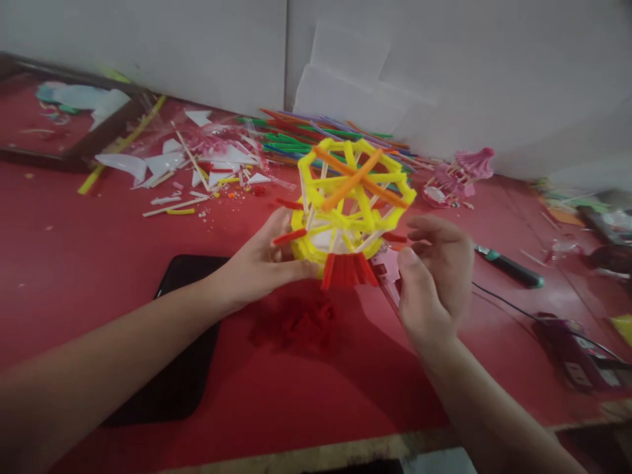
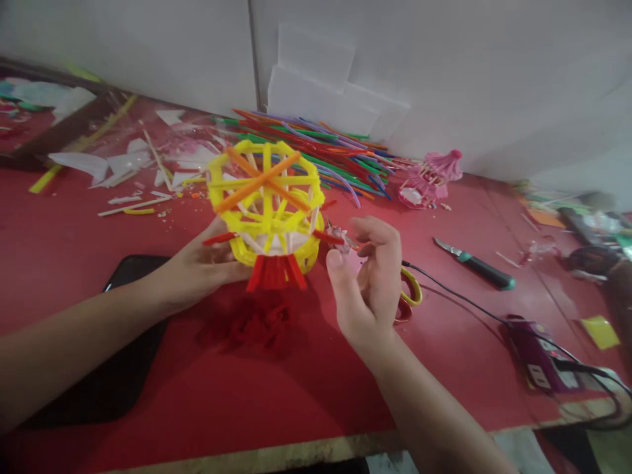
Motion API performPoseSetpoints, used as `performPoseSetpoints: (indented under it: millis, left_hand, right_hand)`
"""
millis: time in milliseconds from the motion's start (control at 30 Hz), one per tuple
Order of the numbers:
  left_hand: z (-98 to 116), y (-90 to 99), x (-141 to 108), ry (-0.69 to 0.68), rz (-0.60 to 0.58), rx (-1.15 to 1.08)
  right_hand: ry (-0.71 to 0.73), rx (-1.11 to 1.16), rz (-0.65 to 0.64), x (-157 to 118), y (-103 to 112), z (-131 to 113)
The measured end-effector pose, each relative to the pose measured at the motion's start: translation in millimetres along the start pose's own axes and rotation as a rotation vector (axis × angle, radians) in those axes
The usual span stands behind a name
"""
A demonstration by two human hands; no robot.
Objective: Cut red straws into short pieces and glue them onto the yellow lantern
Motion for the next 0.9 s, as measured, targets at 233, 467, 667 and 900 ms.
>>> performPoseSetpoints:
  millis: [233,467,667,900]
  left_hand:
    - [-6.9,2.6,-0.7,0.117,0.023,-0.072]
    - [2.3,-2.4,-1.9,0.01,-0.018,-0.16]
    - [5.0,-7.7,-3.3,-0.075,-0.144,-0.01]
    - [4.3,2.2,5.9,-0.238,0.012,0.022]
  right_hand:
    - [-0.161,0.314,-0.188,-7.5,-14.2,3.8]
    - [-0.073,0.214,-0.177,-10.4,-14.2,7.1]
    - [-0.019,0.215,-0.344,-7.1,-15.3,0.2]
    - [-0.197,-0.346,-0.323,13.3,13.2,33.2]
Point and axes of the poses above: each hand's wrist, its own x-axis towards the middle knuckle, its own y-axis out of the back of the hand, z = x × y, the point moved 4 cm from there along x, towards the middle knuckle, and after that the axes turned 1 degree about -y, right-handed, at the moved point
